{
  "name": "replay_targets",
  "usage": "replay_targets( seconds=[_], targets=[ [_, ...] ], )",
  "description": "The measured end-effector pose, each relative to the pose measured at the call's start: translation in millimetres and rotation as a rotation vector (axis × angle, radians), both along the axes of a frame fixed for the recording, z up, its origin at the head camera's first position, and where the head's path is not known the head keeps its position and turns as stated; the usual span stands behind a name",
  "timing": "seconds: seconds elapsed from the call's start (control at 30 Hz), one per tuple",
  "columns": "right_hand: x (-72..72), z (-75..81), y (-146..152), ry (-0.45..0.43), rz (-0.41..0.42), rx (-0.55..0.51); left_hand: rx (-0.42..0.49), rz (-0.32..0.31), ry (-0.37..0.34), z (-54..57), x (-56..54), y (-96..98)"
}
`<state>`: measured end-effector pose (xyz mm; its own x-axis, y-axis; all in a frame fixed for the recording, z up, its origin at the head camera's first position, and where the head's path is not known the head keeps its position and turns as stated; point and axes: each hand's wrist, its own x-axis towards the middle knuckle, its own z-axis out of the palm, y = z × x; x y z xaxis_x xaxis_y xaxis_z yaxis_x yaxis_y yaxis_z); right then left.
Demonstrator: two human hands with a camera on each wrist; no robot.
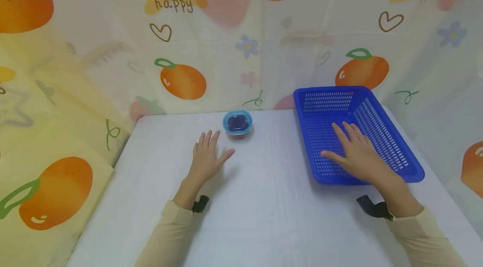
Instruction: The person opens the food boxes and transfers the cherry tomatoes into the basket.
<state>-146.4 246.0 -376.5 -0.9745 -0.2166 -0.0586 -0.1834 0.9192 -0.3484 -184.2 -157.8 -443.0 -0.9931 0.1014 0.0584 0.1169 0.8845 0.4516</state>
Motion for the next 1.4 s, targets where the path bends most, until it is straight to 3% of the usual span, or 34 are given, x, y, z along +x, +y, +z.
replay_targets(
  seconds=[0.23, 0.63, 0.87, 1.13, 1.4],
  targets=[
    [-6.5, 15.4, -7.8, -0.022, 0.039, -0.005, 0.057, 0.013, -0.026, -4.0, -6.9, 0.4],
    [-26.8, 37.3, -24.9, -0.054, 0.127, 0.004, 0.347, 0.067, -0.158, -7.0, -22.6, 0.4],
    [-42.5, 45.7, -36.7, -0.069, 0.185, -0.029, 0.432, 0.093, -0.202, -12.9, -28.8, 0.0],
    [-65.0, 46.4, -54.4, -0.098, 0.25, -0.037, 0.579, 0.128, -0.268, -21.0, -37.5, 1.1],
    [-89.2, 40.0, -78.0, -0.05, 0.32, -0.065, 0.777, 0.21, -0.327, -17.2, -47.3, 4.9]
  ],
)
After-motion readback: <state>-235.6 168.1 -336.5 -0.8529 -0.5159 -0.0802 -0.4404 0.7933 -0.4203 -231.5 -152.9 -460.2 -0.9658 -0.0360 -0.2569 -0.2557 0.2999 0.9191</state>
